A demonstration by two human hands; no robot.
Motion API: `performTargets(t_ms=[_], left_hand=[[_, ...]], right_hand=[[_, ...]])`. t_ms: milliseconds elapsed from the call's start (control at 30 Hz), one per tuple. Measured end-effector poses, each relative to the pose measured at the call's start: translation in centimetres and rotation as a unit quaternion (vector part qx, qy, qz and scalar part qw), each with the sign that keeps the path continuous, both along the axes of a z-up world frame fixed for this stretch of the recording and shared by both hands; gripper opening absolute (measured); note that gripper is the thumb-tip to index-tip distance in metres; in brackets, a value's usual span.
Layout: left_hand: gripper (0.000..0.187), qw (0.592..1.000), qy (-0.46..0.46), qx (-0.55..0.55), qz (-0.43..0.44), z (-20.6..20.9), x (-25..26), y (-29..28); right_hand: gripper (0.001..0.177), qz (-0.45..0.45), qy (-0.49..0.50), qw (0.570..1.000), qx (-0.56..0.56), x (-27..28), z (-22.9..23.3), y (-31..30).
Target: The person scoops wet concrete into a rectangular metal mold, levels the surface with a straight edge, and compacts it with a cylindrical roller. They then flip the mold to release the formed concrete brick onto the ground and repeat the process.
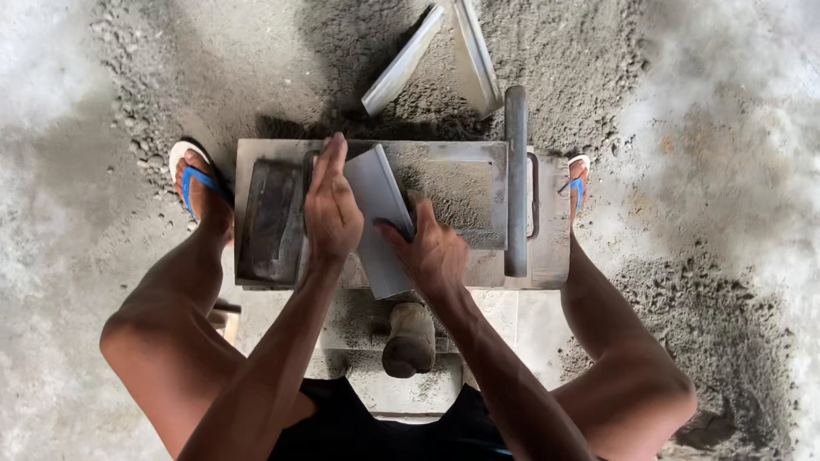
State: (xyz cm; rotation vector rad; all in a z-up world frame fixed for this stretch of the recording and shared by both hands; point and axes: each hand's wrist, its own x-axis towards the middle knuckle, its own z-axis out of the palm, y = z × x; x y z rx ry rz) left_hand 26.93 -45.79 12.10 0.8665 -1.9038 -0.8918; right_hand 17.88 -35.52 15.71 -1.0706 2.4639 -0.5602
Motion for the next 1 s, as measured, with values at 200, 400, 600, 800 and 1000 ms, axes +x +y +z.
performTargets(t_ms=[200,400,600,800,1000], left_hand=[[0.041,0.991,-0.105,-0.067,-0.052,-2.0,-1.4,0.3],[0.043,0.989,-0.128,-0.065,-0.035,-2.2,-1.6,0.3],[0.042,0.986,-0.151,-0.064,-0.028,-2.1,-2.0,0.0],[0.041,0.987,-0.149,-0.061,-0.012,-2.7,-2.1,0.5],[0.041,0.988,-0.136,-0.064,0.026,-4.0,-2.6,0.5]], right_hand=[[0.068,-0.066,0.087,0.993,0.038,-11.0,0.3,4.4],[0.066,-0.055,0.098,0.987,-0.111,-16.9,0.4,6.5],[0.048,0.103,0.162,0.978,-0.075,-20.5,0.9,2.1],[0.061,-0.104,0.073,0.982,0.137,-14.7,-0.4,6.1],[0.026,0.007,0.087,0.988,-0.124,-14.6,2.6,6.6]])
